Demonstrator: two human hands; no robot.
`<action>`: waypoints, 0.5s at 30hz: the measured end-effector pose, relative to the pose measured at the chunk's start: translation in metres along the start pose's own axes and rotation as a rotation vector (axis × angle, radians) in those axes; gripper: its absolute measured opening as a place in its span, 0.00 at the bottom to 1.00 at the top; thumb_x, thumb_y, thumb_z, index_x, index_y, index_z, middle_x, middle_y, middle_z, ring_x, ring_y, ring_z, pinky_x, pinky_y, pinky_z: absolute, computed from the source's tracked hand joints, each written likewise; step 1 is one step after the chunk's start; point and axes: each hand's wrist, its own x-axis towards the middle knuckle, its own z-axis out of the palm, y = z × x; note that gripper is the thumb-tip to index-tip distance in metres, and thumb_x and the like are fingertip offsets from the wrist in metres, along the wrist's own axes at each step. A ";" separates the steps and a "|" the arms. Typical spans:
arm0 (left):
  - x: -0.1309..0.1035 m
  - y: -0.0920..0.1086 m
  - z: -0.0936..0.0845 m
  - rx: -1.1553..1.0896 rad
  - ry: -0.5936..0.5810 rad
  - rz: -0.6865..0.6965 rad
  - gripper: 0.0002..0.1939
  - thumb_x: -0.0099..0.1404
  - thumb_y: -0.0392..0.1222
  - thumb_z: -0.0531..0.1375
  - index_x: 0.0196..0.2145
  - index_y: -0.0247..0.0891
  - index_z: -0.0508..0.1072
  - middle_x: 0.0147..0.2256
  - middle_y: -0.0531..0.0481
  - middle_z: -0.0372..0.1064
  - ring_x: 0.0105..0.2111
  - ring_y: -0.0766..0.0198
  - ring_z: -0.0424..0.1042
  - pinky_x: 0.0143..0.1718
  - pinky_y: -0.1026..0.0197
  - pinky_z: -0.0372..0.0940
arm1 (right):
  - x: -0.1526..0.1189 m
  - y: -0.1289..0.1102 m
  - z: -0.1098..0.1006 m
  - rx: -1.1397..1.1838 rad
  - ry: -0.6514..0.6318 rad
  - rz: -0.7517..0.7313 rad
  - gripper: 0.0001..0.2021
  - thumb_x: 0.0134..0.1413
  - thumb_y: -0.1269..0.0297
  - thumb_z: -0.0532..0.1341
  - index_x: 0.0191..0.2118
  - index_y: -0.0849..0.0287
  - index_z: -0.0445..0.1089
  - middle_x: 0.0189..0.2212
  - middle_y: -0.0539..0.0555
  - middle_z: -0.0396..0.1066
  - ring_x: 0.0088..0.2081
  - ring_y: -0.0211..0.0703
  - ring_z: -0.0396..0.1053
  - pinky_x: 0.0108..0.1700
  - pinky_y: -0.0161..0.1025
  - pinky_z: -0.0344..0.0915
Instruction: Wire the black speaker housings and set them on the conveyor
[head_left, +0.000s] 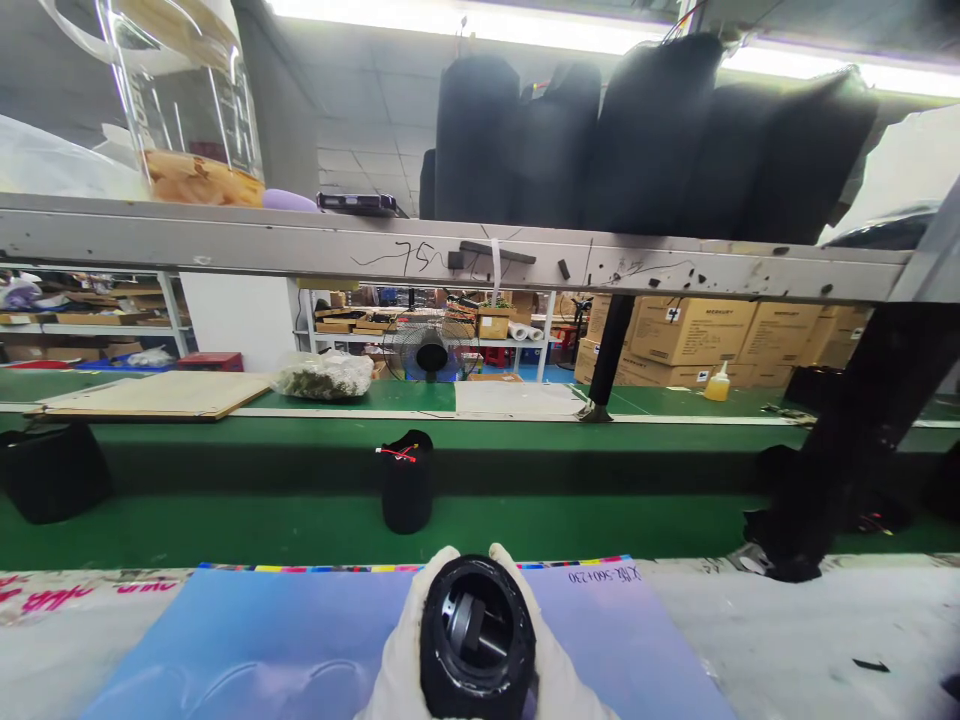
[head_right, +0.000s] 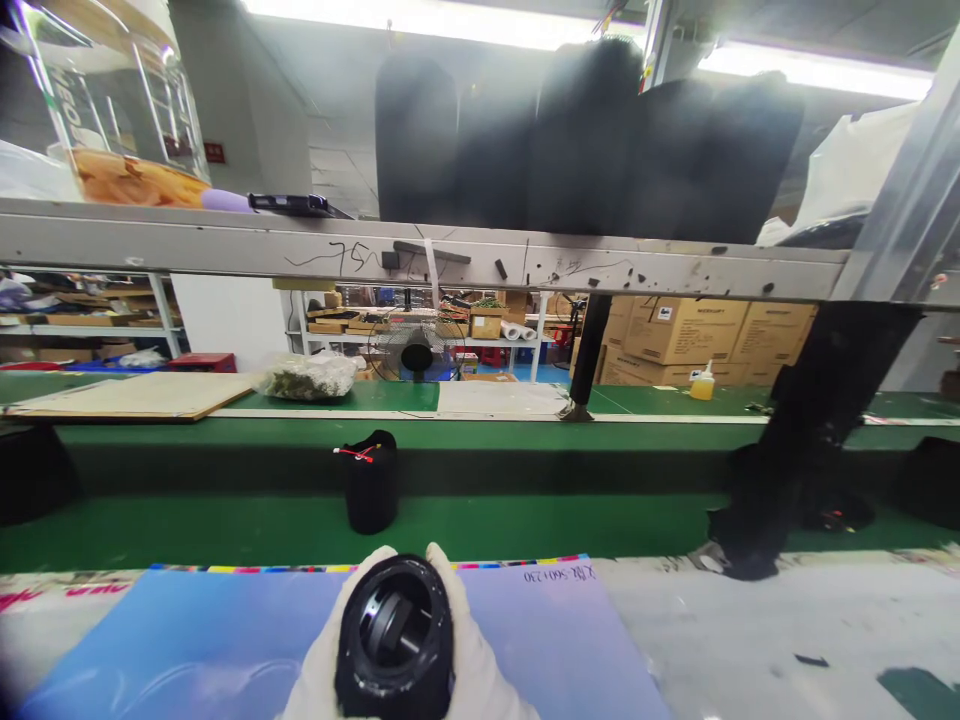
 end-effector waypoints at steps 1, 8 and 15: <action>0.005 -0.001 -0.002 -0.013 -0.021 0.023 0.40 0.63 0.59 0.59 0.67 0.51 0.48 0.61 0.48 0.64 0.59 0.44 0.65 0.58 0.47 0.66 | -0.001 -0.003 -0.001 -0.030 -0.001 -0.009 0.16 0.63 0.59 0.61 0.54 0.56 0.66 0.54 0.57 0.68 0.50 0.49 0.70 0.48 0.50 0.71; 0.008 -0.003 -0.017 0.157 -0.105 0.184 0.37 0.57 0.50 0.64 0.63 0.52 0.59 0.64 0.52 0.59 0.60 0.43 0.63 0.55 0.51 0.70 | 0.005 -0.021 -0.019 -0.219 -0.026 -0.048 0.15 0.63 0.60 0.60 0.53 0.56 0.67 0.53 0.56 0.68 0.49 0.48 0.71 0.48 0.49 0.71; 0.012 -0.015 -0.007 0.108 0.221 0.538 0.32 0.58 0.55 0.63 0.59 0.49 0.66 0.57 0.46 0.69 0.54 0.46 0.71 0.51 0.50 0.72 | 0.013 -0.037 -0.023 -0.309 -0.072 -0.063 0.14 0.64 0.61 0.60 0.53 0.57 0.67 0.53 0.57 0.68 0.50 0.48 0.70 0.50 0.51 0.70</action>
